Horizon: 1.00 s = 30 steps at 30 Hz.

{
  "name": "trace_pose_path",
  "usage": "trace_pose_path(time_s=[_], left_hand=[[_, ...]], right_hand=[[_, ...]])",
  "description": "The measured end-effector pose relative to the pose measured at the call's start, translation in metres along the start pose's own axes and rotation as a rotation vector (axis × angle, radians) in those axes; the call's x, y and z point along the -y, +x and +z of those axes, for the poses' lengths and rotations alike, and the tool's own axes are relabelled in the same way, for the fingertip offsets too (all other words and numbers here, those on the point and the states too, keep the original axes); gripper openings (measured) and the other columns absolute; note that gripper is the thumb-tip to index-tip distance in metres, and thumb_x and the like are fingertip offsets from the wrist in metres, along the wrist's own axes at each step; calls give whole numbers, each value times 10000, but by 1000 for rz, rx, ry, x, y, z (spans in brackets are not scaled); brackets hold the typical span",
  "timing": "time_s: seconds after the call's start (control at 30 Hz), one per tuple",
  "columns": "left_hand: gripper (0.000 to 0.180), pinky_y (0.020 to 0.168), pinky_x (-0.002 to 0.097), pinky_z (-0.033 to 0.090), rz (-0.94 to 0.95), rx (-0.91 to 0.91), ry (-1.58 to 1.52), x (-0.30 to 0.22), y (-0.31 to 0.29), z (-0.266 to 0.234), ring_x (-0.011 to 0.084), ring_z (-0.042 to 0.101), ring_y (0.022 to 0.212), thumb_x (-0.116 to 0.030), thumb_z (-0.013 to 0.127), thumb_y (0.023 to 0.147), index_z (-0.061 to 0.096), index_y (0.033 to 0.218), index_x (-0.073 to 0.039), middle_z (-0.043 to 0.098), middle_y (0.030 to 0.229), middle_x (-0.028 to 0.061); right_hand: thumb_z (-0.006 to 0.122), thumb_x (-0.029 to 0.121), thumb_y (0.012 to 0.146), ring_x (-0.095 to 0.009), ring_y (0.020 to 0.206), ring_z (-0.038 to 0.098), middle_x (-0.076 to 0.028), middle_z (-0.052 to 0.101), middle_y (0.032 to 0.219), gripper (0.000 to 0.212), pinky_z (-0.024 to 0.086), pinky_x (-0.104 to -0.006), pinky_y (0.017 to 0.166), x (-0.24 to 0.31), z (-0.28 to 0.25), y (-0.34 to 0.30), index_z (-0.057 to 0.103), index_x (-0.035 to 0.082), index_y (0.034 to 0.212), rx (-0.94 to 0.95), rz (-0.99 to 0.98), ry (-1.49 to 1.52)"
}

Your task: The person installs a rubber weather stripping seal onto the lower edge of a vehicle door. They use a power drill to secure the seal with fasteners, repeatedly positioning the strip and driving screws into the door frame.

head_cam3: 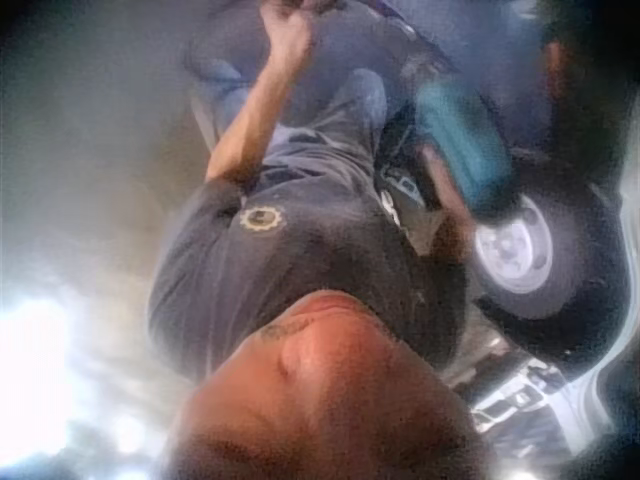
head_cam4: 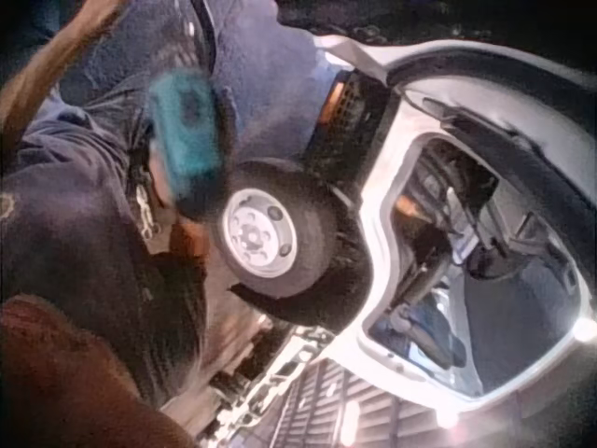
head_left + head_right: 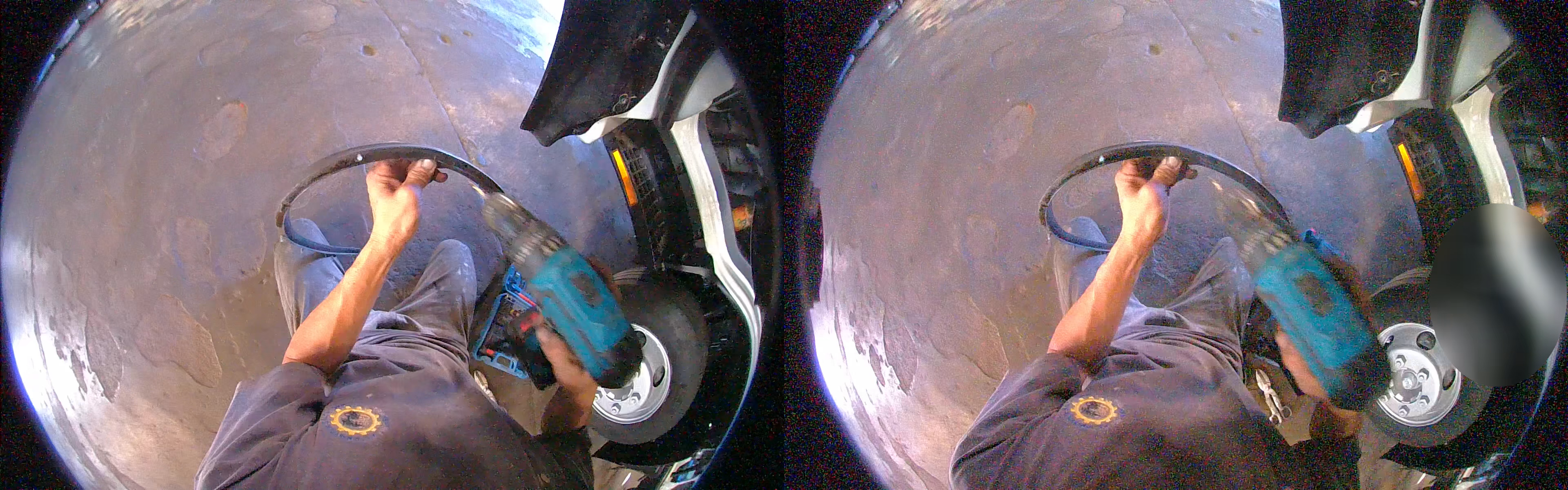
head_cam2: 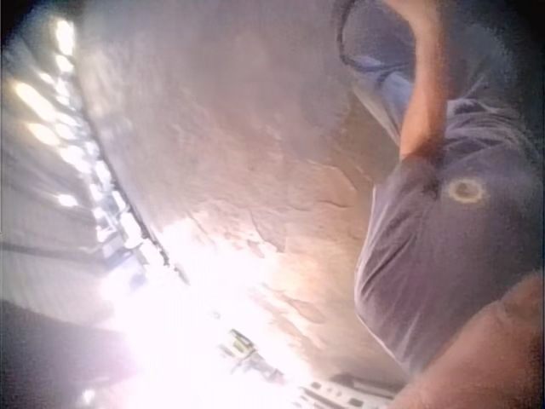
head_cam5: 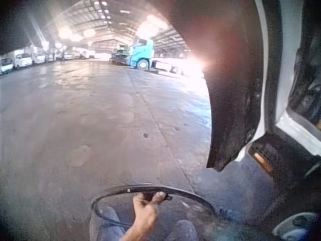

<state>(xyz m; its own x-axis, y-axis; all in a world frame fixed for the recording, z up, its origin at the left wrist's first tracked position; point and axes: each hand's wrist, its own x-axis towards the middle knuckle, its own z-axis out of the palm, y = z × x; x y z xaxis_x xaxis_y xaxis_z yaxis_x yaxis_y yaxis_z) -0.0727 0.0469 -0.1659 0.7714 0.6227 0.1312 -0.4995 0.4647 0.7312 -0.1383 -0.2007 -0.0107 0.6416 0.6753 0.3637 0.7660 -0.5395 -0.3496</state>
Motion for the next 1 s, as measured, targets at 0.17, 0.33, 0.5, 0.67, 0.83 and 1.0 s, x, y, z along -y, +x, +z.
trace_pose_path(time_s=[0.17, 0.33, 0.5, 0.67, 0.83, 1.0], left_hand=[[55, 734, 355, 563, -15, 63, -105, 0, 8, 9, 206, 673, 748, -11, 643, 884, 655, 934, 6, 690, 849, 99], [82, 735, 382, 559, -29, 117, -63, -5, 10, 12, 218, 672, 782, -34, 636, 887, 643, 960, 2, 690, 886, 104], [197, 675, 338, 529, -60, -7, -48, -28, 12, -11, 220, 658, 830, -147, 595, 915, 603, 1053, -8, 681, 1033, 138], [275, 559, 297, 409, -353, 214, -263, -35, 22, -23, 191, 567, 873, -152, 585, 895, 549, 1111, 16, 605, 1054, 116], [337, 619, 308, 449, -547, 162, -164, -13, 13, 3, 203, 517, 809, -210, 569, 877, 539, 1125, 17, 536, 974, 95], [318, 747, 354, 468, -639, 169, -172, 25, 9, 18, 218, 538, 863, -229, 642, 895, 559, 1125, -26, 561, 1002, 83]], right_hand=[[702, 42, 731, -229, 863, 644, -104, 668, 1036, 409, 523, -379, 781, -73, 22, -75, 621, -26, 1126, -526, 510, 441], [695, 56, 745, -181, 883, 602, -60, 634, 1053, 439, 493, -320, 791, -220, 78, -109, 601, 36, 1173, -520, 767, 475], [701, 39, 692, -230, 1116, 585, -80, 610, 1231, 723, 469, -344, 944, -373, 215, -133, 495, 118, 1381, -442, 778, 447], [698, 175, 728, -378, 1180, 554, -169, 574, 1295, 734, 471, -451, 970, -385, 293, -121, 446, 295, 1406, -100, 1064, 67], [771, 248, 708, -355, 1099, 613, -161, 608, 1255, 724, 507, -439, 919, -355, 301, -122, 477, 233, 1370, -325, 926, 180], [721, 97, 725, -228, 1101, 581, -81, 615, 1217, 538, 454, -352, 953, -307, 216, -145, 572, 59, 1241, -395, 953, 768]])
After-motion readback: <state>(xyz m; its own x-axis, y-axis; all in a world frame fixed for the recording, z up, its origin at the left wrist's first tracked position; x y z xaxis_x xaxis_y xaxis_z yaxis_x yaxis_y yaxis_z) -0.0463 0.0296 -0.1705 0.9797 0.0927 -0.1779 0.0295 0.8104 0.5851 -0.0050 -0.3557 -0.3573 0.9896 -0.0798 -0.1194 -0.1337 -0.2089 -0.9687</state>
